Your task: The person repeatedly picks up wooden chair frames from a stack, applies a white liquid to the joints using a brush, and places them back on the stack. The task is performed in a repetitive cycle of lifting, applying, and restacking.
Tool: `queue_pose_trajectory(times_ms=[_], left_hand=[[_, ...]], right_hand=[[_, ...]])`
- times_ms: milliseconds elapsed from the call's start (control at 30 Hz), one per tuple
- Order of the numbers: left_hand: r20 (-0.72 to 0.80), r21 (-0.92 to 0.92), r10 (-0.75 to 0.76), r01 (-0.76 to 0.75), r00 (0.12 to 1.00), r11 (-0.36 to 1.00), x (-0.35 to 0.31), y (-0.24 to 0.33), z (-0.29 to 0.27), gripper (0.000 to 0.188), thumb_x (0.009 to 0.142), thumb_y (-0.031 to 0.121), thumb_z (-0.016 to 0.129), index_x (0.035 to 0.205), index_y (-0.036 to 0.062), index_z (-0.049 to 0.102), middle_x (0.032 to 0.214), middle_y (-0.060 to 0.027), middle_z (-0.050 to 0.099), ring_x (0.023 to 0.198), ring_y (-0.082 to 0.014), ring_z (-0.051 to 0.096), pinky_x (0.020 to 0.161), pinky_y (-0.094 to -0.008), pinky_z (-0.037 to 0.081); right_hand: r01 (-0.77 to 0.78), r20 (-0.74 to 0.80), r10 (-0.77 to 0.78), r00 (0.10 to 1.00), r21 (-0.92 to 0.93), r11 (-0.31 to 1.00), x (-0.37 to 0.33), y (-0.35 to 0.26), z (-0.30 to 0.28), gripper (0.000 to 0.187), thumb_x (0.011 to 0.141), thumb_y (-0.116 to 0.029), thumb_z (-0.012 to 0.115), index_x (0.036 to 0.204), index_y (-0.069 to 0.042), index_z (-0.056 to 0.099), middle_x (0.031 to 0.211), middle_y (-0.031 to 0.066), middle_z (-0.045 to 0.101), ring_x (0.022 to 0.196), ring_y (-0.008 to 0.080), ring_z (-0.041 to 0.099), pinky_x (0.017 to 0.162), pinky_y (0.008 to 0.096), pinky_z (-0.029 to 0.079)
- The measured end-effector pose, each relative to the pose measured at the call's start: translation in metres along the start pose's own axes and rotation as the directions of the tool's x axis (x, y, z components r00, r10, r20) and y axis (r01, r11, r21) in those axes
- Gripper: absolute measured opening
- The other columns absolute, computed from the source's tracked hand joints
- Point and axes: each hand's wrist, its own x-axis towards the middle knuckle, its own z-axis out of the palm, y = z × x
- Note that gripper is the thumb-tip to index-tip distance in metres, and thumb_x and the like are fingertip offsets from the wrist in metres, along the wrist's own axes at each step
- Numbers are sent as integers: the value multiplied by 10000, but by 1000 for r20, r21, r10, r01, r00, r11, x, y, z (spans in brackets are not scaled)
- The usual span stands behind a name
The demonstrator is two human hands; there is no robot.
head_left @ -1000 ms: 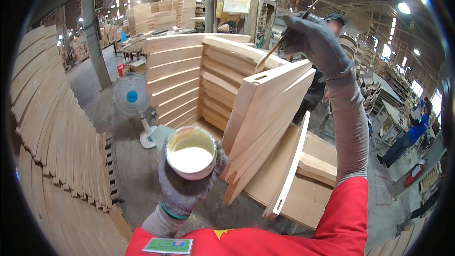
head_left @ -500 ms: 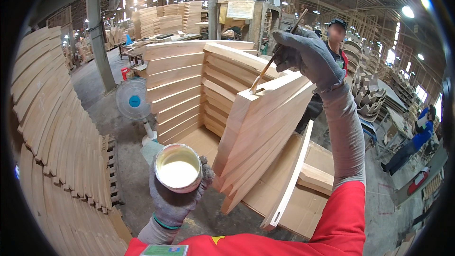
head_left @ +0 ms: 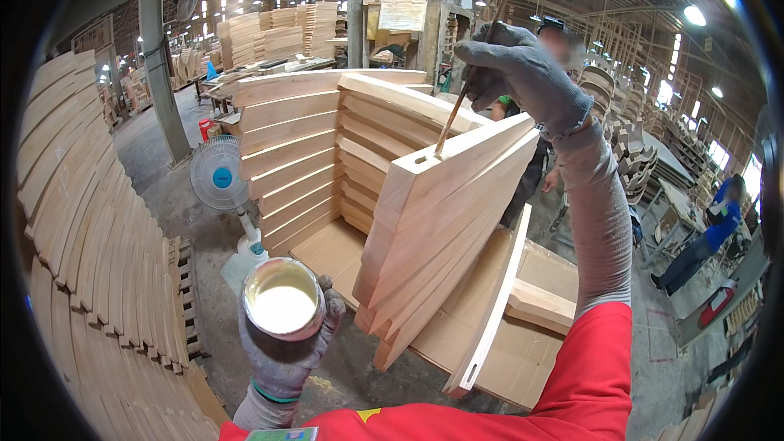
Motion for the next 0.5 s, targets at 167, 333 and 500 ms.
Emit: queue_pose_trajectory(times_ms=[167,333,500], left_hand=[[14,192,56,-58,998,980,-2,3,-4,578,917,499,342,1286,58,397,1206,-237,468,1111,-361,477,989,-514,367],[46,756,215,-174,976,631,-5,3,-1,564,919,494,339,1285,70,401,1213,-204,476,1110,-339,484,988,-518,367],[-10,591,214,-167,977,789,-6,3,-4,537,921,484,346,1282,92,409,1216,-167,485,1112,-333,489,988,-520,369]], right_hand=[[33,43,-34,999,6,999,3,-6,8,316,841,-225,637,921,67,548,724,131,612,621,197,656,535,294,581],[24,67,-25,997,25,999,2,-5,15,312,837,-221,641,916,68,550,724,131,612,617,198,653,540,309,582],[4,99,-9,995,54,999,1,-1,18,325,836,-229,648,927,69,554,721,129,612,606,196,649,542,314,582]])
